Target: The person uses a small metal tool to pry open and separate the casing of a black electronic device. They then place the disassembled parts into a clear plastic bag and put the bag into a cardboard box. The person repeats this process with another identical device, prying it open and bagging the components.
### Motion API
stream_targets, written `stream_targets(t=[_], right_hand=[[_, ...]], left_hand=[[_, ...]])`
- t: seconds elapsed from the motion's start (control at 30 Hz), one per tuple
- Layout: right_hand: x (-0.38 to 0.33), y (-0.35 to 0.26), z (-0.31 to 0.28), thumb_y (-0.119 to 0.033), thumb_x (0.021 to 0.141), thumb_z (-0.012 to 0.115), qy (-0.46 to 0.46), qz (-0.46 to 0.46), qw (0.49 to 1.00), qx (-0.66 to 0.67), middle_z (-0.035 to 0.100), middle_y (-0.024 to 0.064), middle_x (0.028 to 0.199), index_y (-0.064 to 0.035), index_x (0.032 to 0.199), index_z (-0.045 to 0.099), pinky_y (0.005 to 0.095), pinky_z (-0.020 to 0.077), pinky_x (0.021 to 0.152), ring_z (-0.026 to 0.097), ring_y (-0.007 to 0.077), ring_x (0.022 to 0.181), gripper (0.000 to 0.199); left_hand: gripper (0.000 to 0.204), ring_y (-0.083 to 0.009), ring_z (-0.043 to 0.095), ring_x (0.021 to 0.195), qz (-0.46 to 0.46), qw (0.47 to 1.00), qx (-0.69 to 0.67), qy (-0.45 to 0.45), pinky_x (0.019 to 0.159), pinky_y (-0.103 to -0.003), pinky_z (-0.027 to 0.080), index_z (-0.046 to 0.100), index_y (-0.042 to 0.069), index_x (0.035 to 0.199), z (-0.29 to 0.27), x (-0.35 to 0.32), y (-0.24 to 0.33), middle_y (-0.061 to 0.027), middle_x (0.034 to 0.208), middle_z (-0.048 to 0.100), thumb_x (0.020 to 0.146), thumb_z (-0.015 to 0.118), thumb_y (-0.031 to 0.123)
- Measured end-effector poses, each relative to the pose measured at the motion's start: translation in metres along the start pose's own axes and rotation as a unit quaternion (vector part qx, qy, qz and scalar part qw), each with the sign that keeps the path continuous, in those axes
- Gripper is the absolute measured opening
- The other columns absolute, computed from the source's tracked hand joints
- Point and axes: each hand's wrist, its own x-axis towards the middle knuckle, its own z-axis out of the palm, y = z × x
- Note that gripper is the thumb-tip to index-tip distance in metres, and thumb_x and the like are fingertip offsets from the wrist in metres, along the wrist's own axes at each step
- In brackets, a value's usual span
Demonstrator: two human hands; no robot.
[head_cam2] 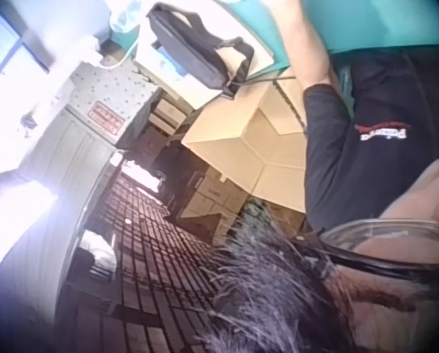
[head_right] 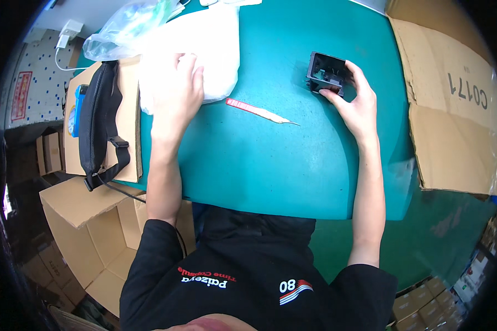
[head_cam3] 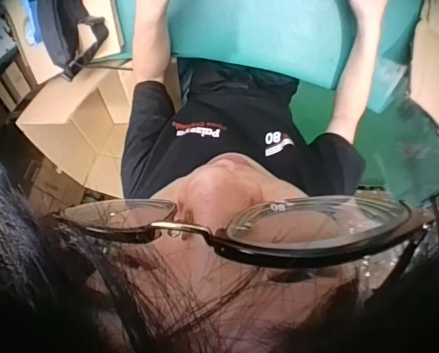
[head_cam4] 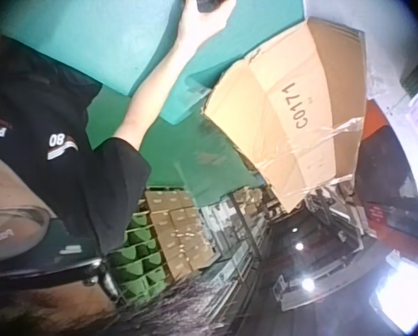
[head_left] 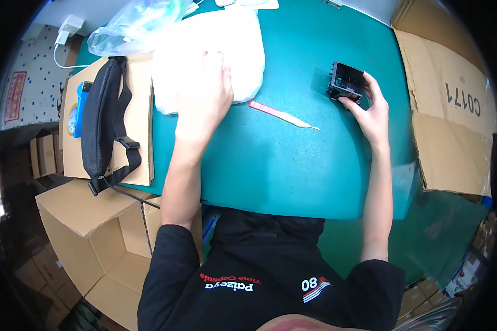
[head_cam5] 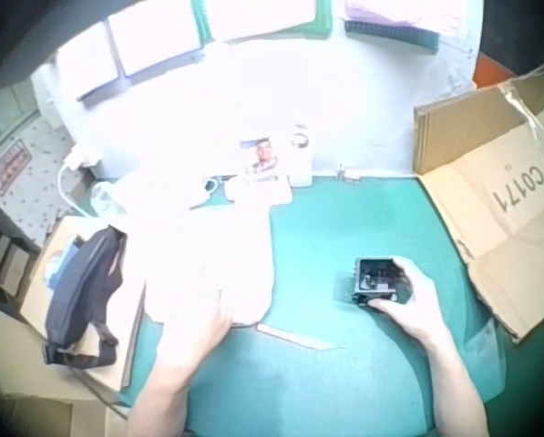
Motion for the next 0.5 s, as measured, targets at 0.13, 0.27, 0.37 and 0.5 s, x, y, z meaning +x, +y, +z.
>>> stream_targets(t=[0.13, 0.27, 0.37, 0.5], right_hand=[[0.001, -0.002, 0.004, -0.021, 0.074, 0.092, 0.003, -0.021, 0.999, -0.040, 0.063, 0.0160, 0.139, -0.0066, 0.146, 0.054, 0.0419, 0.0482, 0.109, 0.062, 0.0294, 0.128, 0.083], [0.001, -0.024, -0.002, -0.025, 0.074, 0.092, 0.032, -0.051, 0.993, -0.098, 0.059, 0.0158, 0.143, -0.0078, 0.147, 0.054, 0.0421, 0.0457, 0.112, 0.057, 0.0312, 0.134, 0.083], [-0.002, -0.027, -0.003, -0.027, 0.077, 0.090, 0.101, -0.106, 0.984, -0.099, 0.058, 0.0154, 0.140, -0.0065, 0.141, 0.058, 0.0428, 0.0454, 0.111, 0.056, 0.0323, 0.132, 0.075], [-0.011, -0.036, -0.006, -0.030, 0.081, 0.086, 0.194, -0.209, 0.958, -0.038, 0.062, 0.0171, 0.129, 0.0006, 0.130, 0.061, 0.0431, 0.0472, 0.106, 0.060, 0.0322, 0.121, 0.063]], left_hand=[[0.028, -0.0388, 0.063, 0.113, 0.026, 0.994, 0.080, -0.076, 0.094, -0.051, 0.050, 0.068, 0.008, 0.118, 0.017, -0.010, 0.001, -0.0202, 0.121, 0.066, 0.101, 0.058, 0.027], [0.027, -0.0369, 0.063, 0.115, 0.061, 0.990, 0.113, -0.058, 0.097, -0.050, 0.050, 0.068, 0.007, 0.119, 0.013, -0.008, -0.002, -0.0199, 0.119, 0.067, 0.101, 0.058, 0.025], [0.025, -0.0313, 0.068, 0.109, -0.009, 0.999, -0.005, -0.051, 0.093, -0.045, 0.053, 0.067, 0.004, 0.120, 0.003, -0.006, -0.004, -0.0191, 0.116, 0.069, 0.099, 0.062, 0.015], [0.025, -0.0185, 0.073, 0.091, -0.098, 0.956, -0.244, -0.132, 0.082, -0.030, 0.056, 0.065, -0.002, 0.120, -0.026, 0.011, 0.003, -0.0131, 0.103, 0.072, 0.096, 0.067, 0.003]])
